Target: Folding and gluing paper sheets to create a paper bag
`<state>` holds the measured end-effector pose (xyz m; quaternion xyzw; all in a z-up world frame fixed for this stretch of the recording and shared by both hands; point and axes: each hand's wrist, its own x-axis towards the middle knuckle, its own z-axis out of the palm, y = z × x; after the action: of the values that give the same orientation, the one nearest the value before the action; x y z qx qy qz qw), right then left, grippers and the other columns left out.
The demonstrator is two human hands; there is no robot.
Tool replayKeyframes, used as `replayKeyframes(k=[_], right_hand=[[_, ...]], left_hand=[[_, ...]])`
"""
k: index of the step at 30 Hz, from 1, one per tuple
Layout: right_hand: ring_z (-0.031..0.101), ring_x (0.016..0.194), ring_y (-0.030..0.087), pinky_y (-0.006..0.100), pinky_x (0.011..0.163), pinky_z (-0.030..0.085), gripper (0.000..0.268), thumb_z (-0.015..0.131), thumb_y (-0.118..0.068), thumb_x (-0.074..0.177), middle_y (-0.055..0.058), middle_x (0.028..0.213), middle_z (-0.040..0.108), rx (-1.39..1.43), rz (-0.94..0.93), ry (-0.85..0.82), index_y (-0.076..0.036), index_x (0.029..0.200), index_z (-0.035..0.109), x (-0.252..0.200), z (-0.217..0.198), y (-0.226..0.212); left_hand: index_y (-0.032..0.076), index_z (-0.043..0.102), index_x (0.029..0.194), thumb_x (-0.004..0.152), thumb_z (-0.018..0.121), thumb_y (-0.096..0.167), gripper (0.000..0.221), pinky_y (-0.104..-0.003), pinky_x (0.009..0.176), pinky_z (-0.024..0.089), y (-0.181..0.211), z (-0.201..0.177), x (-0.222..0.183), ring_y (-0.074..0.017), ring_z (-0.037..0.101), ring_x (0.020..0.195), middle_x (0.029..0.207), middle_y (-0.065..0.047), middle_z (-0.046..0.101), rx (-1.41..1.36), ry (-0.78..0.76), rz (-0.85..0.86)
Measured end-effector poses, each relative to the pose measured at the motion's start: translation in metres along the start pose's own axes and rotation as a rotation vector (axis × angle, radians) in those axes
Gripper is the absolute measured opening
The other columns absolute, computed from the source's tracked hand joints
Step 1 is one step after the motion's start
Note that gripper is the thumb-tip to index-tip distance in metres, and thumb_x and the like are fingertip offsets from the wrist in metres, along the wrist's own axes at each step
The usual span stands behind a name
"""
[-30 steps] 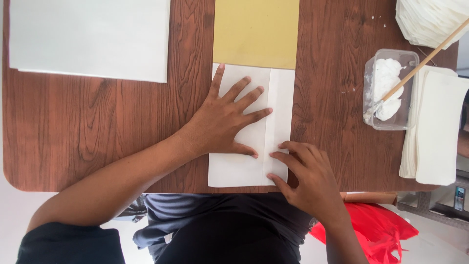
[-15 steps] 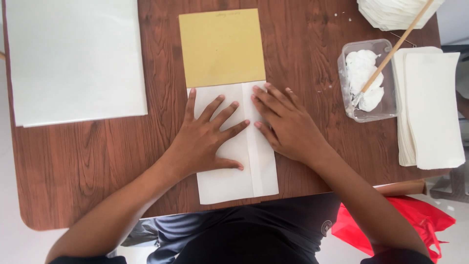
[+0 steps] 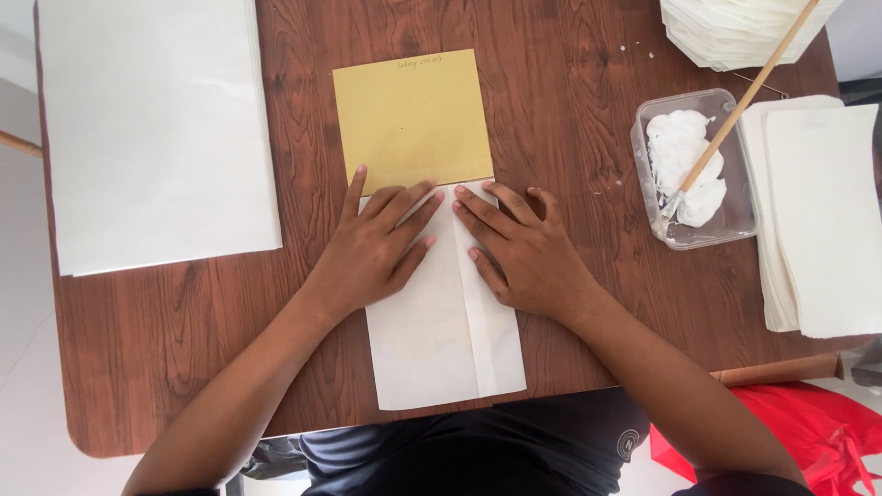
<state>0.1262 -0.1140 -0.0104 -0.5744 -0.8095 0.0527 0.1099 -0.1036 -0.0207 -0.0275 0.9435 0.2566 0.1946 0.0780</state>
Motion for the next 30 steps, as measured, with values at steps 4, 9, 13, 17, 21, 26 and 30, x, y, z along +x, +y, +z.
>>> replayKeyframes(k=[4,9,13,17,21,26,30], right_hand=[[0.039,0.147,0.027,0.062,0.113,0.024,0.049,0.046,-0.030,0.104,0.001,0.156,0.051,-0.010,-0.013,0.007,-0.019,0.150,0.053,0.000,-0.003,-0.001],[0.038,0.148,0.025,0.063,0.113,0.019,0.050,0.043,-0.031,0.105,-0.001,0.158,0.050,-0.058,0.002,0.002,-0.022,0.153,0.051,-0.001,-0.002,-0.003],[0.037,0.149,0.025,0.066,0.115,0.019,0.049,0.042,-0.032,0.105,-0.001,0.160,0.048,-0.060,0.013,-0.036,-0.022,0.152,0.051,-0.001,-0.003,-0.004],[0.037,0.150,0.027,0.069,0.116,0.017,0.048,0.044,-0.034,0.106,0.003,0.161,0.047,-0.017,0.019,-0.033,-0.018,0.151,0.053,-0.003,-0.002,-0.004],[0.035,0.151,0.029,0.070,0.118,0.007,0.047,0.040,-0.028,0.109,0.007,0.162,0.046,0.036,0.029,-0.072,-0.013,0.151,0.053,-0.010,-0.010,-0.013],[0.028,0.155,0.028,0.066,0.123,-0.001,0.053,0.033,-0.035,0.110,0.008,0.168,0.034,0.014,0.002,-0.131,-0.011,0.157,0.042,-0.037,-0.005,-0.032],[0.024,0.156,0.029,0.060,0.125,-0.001,0.056,0.031,-0.036,0.110,0.012,0.170,0.029,-0.028,-0.023,-0.129,-0.006,0.157,0.039,-0.068,0.003,-0.049]], left_hand=[[0.017,0.062,0.142,0.102,0.053,0.029,0.043,-0.061,0.122,0.018,-0.001,0.013,0.002,-0.0262,0.055,0.127,0.149,-0.002,0.055,0.022,-0.006,-0.051],[0.021,0.064,0.141,0.098,0.051,0.028,0.046,-0.058,0.123,0.014,0.003,0.019,0.003,-0.0245,0.052,0.125,0.146,-0.002,0.055,0.114,0.024,-0.019],[0.019,0.065,0.140,0.095,0.052,0.027,0.047,-0.059,0.124,0.015,0.004,0.019,0.004,-0.0240,0.052,0.124,0.144,-0.002,0.056,0.135,0.020,-0.032],[0.018,0.066,0.139,0.095,0.053,0.029,0.047,-0.059,0.124,0.014,0.005,0.022,0.004,-0.0237,0.053,0.122,0.141,-0.003,0.059,0.173,0.030,-0.033],[0.017,0.067,0.137,0.099,0.053,0.038,0.046,-0.061,0.124,0.011,0.014,0.019,0.006,-0.0239,0.054,0.122,0.139,-0.003,0.060,0.186,0.027,-0.068],[0.014,0.067,0.137,0.103,0.052,0.051,0.052,-0.065,0.123,0.010,0.019,0.020,0.004,-0.0255,0.054,0.121,0.140,-0.005,0.058,0.199,0.061,-0.084],[0.012,0.067,0.139,0.099,0.059,0.061,0.064,-0.069,0.123,0.007,0.023,0.018,0.003,-0.0274,0.054,0.123,0.142,-0.007,0.058,0.200,0.060,-0.089]])
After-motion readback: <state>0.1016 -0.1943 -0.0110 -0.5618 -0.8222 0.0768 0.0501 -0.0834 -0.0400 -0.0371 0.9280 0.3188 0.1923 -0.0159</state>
